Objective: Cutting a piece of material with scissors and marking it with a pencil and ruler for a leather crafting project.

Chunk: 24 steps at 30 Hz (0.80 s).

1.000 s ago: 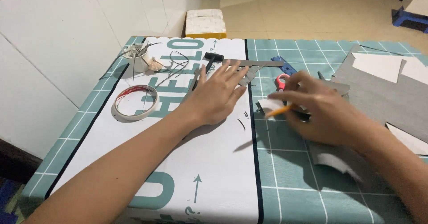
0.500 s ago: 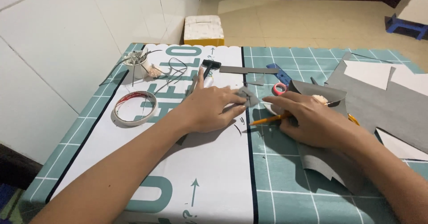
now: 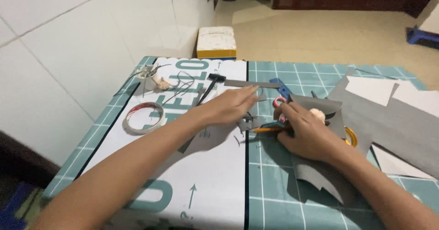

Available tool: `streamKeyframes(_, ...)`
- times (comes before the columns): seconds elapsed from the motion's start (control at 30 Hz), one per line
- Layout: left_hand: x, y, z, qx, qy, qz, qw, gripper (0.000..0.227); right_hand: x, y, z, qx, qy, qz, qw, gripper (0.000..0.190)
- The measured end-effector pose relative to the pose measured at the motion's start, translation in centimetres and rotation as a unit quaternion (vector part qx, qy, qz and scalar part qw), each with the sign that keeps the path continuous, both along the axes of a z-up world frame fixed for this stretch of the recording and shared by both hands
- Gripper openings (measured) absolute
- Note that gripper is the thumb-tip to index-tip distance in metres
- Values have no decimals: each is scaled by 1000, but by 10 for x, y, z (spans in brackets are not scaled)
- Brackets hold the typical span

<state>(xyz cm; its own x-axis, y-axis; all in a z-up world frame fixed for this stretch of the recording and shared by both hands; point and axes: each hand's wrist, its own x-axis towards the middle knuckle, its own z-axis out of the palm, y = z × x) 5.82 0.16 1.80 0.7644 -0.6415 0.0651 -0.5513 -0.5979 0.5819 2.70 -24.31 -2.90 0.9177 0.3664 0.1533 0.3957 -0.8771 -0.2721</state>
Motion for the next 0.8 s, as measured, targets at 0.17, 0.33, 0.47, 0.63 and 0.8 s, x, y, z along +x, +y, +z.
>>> streamKeyframes(0.17,16,-29,-26,92,-21,-19,995,81,-4,-4,9,31,-30,13,999,28)
streamKeyframes(0.33,-27,-26,-14,138,-24,-46,989,90,6,-26,5,157,-165,-18,973,12)
streamKeyframes(0.47,-77,-24,8,146,15,-32,989,93,1,-19,12,183,-183,-31,965,9)
streamKeyframes(0.63,-94,-13,-1,184,-15,-54,981,78,-6,-15,19,189,-164,-31,968,8)
streamKeyframes(0.8,-23,-3,-45,-33,-104,-1,994,64,-7,-17,20,207,-176,-62,961,12)
